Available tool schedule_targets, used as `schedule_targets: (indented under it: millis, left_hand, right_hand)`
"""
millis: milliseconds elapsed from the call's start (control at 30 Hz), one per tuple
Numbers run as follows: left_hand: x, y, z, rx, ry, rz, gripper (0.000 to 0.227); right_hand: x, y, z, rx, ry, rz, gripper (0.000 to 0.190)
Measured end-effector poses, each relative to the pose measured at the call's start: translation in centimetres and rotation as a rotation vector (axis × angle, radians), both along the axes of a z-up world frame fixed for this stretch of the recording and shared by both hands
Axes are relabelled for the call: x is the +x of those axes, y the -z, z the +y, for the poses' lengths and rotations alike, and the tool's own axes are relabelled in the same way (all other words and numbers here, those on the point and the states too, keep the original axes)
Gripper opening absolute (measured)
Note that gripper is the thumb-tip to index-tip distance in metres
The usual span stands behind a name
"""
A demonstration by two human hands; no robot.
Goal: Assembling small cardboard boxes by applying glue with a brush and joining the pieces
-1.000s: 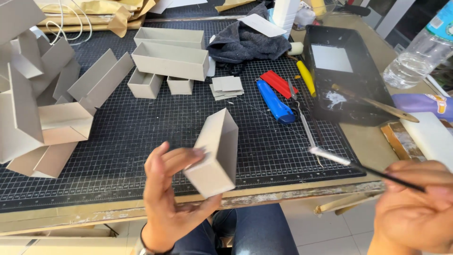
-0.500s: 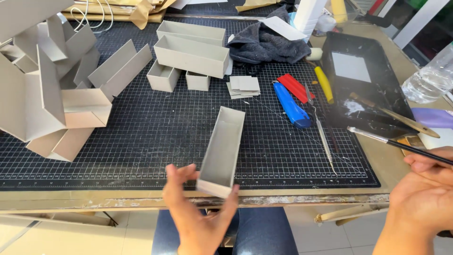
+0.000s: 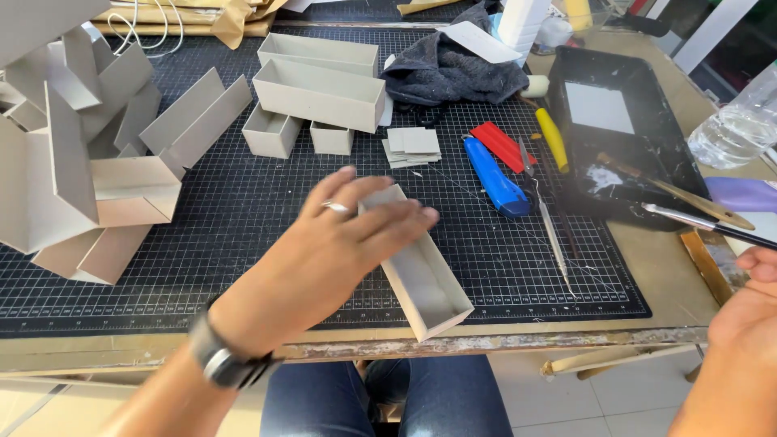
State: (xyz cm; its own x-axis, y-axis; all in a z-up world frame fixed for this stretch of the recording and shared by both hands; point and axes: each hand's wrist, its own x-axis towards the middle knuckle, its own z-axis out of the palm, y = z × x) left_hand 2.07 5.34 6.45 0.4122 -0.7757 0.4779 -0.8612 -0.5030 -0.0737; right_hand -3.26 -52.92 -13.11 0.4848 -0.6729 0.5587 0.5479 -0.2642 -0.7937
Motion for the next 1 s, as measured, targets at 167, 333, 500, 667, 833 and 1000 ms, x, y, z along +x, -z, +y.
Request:
schedule_targets:
  millis: [167,333,500,667,833,1000]
  left_hand:
    - [5.5,-0.1,-3.7,0.556,0.004,-0.057,0.085]
    - [10.0,1.1,-3.8,0.528,0.062,0.090,0.056]
    - [9.6,0.5,-4.8,0.564,0.113,0.134,0.055]
    - [8.8,0.3,-5.1,0.604,0.104,0.117,0.051]
    - [9.7,0.1,-2.5,0.418,0.115,0.324,0.137]
    - [10.7,-0.5,0.1,0.171,0.130,0.924,0.123]
  right_hand:
    - [0.7,-3.7,2.8,-0.013,0.000,0.107,0.034]
    - [3.1,-8.8,6.2,-0.209,0.256,0.142,0.026]
    - [4.1,-13.2,11.8,-0.588,0.161,0.192,0.038]
    - [5.5,-14.3,13.7,-0.781,0.128,0.507,0.027]
    - [5.4,-13.9,13.3,-0.821,0.171,0.488,0.029]
    - [5.6,-11.7,10.3,-0.636,0.116,0.434,0.033]
